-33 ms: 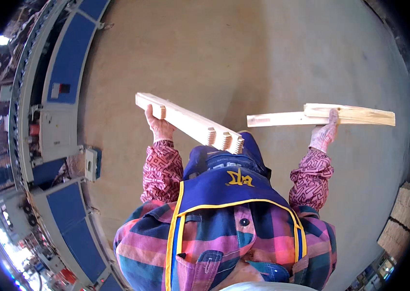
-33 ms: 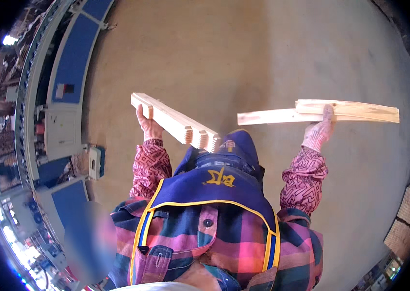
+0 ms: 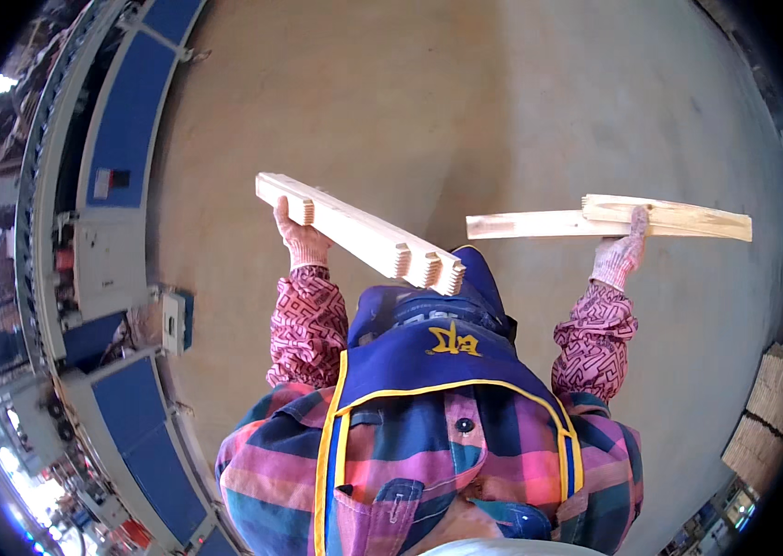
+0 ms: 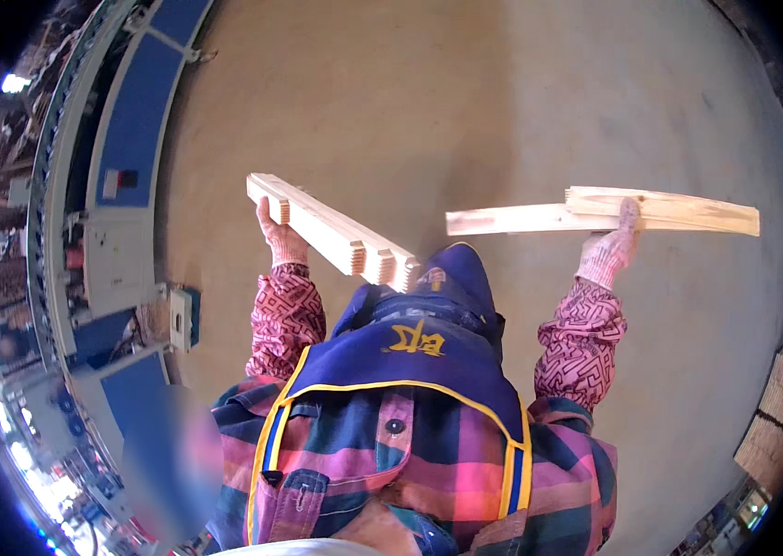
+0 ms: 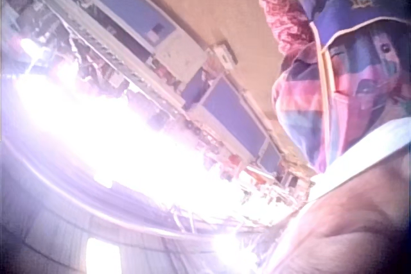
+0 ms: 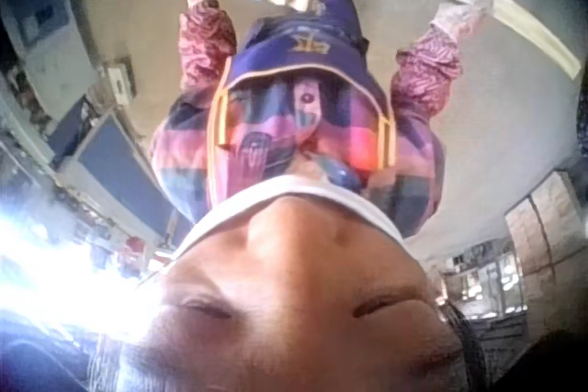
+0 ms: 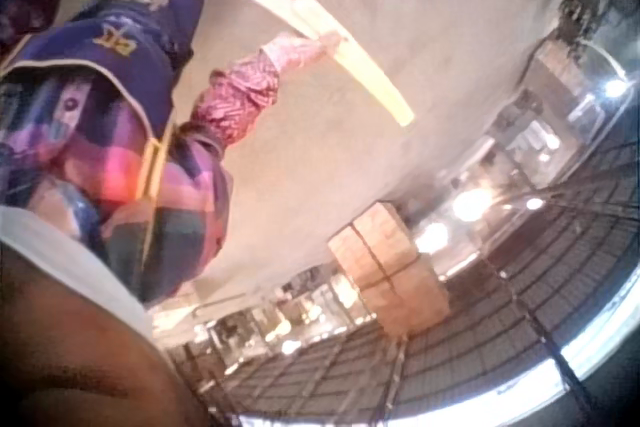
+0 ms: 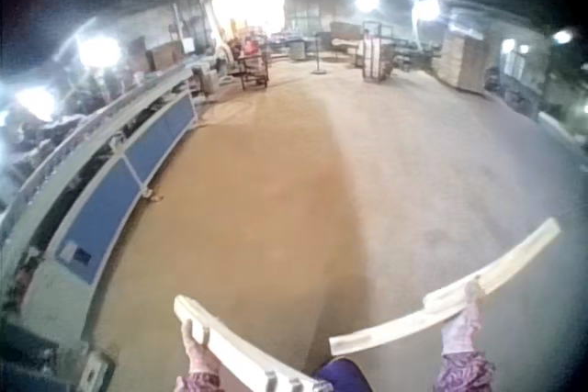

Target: The person sits on the floor and gathers scattered wooden planks, stacking them into neat piles. They then carry the stacks to a conveyor belt and a metal table, arranging the planks in organized rows.

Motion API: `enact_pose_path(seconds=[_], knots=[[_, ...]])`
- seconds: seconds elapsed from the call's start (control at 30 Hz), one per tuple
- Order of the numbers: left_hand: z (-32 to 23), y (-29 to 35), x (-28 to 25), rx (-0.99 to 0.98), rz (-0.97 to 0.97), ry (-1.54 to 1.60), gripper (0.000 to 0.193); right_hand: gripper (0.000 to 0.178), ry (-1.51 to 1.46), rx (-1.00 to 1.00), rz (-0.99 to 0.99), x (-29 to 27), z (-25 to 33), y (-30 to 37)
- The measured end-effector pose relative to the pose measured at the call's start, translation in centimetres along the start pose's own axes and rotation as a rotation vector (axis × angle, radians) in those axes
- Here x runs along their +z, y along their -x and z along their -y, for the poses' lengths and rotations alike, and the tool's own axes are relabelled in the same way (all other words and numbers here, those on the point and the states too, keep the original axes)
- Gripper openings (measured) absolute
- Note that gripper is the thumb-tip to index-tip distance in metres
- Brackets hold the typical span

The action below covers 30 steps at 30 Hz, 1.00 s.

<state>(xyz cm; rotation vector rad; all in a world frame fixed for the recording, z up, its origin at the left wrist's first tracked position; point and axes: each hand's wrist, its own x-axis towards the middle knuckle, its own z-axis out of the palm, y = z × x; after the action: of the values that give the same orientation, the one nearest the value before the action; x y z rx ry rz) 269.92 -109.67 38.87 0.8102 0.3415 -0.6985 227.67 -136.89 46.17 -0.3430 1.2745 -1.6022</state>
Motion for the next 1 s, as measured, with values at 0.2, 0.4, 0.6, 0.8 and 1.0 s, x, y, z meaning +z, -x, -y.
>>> enact_pose_path(seconds=[0.2, 0.4, 0.6, 0.8, 1.0], knots=[[0.1, 0.6, 3.7, -0.044, 0.046, -0.154, 0.077, 0.062, -0.144, 0.039, 0.071, -3.4, 0.7, 0.2], [-0.3, 3.8, 3.7, -0.106, 0.082, -0.142, 0.069, 0.054, -0.437, 0.362, -0.034, -7.6, 0.8, -0.3], [1.0, 2.9, 3.0, -0.111, 0.111, -0.135, 0.058, 0.042, -0.593, 0.551, -0.160, -8.9, 1.3, 0.0], [2.8, 3.7, 4.7, -0.199, 0.064, -0.177, 0.044, 0.046, -0.667, 0.582, -0.088, -8.3, 3.7, 0.5], [3.3, 6.3, 6.0, -0.125, 0.108, -0.107, 0.051, 0.052, -0.428, 0.771, 0.063, -9.4, 2.8, -1.1]])
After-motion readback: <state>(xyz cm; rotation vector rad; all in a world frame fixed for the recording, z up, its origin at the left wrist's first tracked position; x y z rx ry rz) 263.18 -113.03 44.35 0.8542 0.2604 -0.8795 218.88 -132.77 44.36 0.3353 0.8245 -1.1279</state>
